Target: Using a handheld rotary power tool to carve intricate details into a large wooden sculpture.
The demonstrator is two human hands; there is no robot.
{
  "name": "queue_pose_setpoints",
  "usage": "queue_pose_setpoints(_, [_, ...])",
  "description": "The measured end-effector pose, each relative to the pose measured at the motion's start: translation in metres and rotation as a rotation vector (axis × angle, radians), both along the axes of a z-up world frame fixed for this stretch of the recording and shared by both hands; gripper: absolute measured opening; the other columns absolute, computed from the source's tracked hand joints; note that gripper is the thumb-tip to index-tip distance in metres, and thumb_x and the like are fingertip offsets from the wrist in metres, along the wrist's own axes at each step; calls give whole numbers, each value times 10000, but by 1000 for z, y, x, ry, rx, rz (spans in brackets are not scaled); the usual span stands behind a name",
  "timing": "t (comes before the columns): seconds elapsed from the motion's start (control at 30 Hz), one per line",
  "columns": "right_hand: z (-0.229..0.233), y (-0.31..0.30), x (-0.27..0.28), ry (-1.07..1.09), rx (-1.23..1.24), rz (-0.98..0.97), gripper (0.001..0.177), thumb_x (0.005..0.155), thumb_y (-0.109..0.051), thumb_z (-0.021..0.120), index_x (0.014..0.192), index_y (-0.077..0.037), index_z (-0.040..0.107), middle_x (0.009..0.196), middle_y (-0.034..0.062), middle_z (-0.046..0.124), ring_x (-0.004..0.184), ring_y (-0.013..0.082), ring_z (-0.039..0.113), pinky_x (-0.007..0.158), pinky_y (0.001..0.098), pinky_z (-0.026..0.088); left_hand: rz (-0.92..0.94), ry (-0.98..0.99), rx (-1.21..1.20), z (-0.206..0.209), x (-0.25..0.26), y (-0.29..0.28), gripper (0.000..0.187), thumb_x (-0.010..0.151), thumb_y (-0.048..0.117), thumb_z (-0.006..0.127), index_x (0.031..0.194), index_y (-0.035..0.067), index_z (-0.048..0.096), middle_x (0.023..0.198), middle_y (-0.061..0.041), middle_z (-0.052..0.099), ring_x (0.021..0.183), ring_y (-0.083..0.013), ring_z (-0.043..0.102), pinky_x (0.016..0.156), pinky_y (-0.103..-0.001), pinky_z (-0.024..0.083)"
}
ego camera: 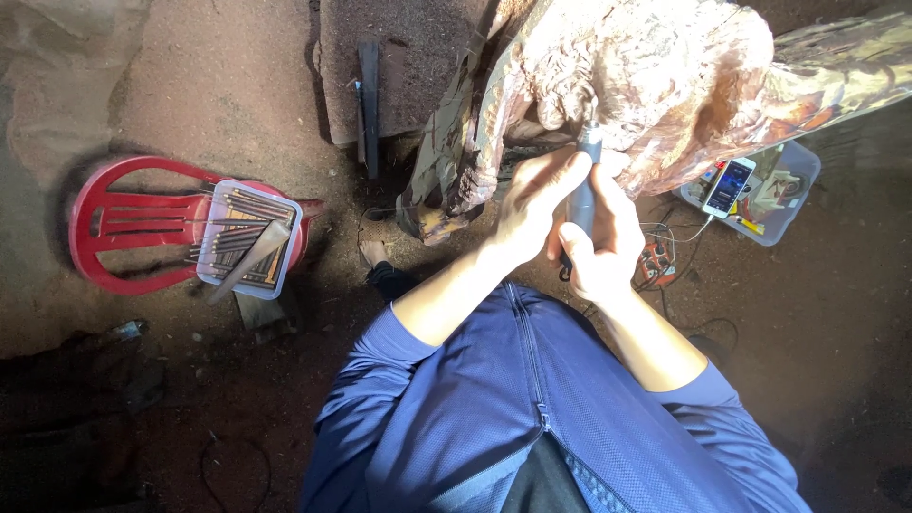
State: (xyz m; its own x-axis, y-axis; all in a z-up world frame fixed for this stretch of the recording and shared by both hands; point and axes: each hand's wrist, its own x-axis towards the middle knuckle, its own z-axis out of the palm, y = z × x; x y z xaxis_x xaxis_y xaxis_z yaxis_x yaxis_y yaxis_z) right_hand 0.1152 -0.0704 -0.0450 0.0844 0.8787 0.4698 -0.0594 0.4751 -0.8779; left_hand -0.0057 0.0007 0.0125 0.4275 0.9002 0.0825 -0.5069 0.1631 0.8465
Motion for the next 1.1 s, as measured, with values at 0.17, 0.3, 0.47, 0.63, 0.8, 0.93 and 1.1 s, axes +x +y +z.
queue_pose_setpoints(0.17, [41,-8,-13,20,-80,15,647,974,6,623,1561,28,353,868,297,661,584,301,726,396,334,605,-22,-55,6,-6,0,1,336,1068,406,563,1075,125,746,924,-76,706,918,-170,626,943,-372,488])
queue_pose_setpoints(0.3, [51,-16,-12,85,-147,96,691,956,16,628,1575,38,320,765,279,651,497,275,687,338,306,573,-45,-169,-7,-26,4,0,335,1080,383,579,1187,120,758,1033,-120,743,986,-220,669,992,-427,490])
queue_pose_setpoints(0.47, [89,-7,-25,110,-217,111,674,968,-12,602,1584,-15,327,1047,358,651,510,257,688,323,296,569,9,-264,-82,-44,14,2,319,1083,279,617,1301,75,732,1169,-139,745,1125,-262,671,1084,-453,450])
queue_pose_setpoints(0.63, [76,-7,-22,108,-223,101,691,965,-15,590,1597,-43,310,1371,335,568,528,241,684,329,282,570,32,-271,-99,-43,15,-1,292,1088,238,624,1287,55,734,1155,-135,747,1125,-239,660,1097,-443,442])
queue_pose_setpoints(0.8, [59,-10,-18,139,-203,89,694,953,2,588,1590,-23,313,1395,332,555,494,241,666,311,281,549,19,-214,-51,-46,12,1,326,1085,293,611,1273,60,740,1144,-169,745,1108,-293,678,1086,-488,451])
queue_pose_setpoints(0.93, [35,-20,-4,131,-196,88,711,932,10,590,1583,-9,305,1374,368,536,476,247,662,294,288,542,-38,-200,-23,-37,8,-2,335,1082,333,604,1258,87,748,1124,-172,743,1096,-310,684,1092,-515,448])
queue_pose_setpoints(1.1, [49,-19,-1,111,-214,104,708,919,17,571,1579,-17,316,1426,358,517,492,218,662,299,276,538,-58,-158,18,-21,6,1,321,1091,327,585,1246,102,753,1117,-150,755,1115,-272,676,1089,-502,460])
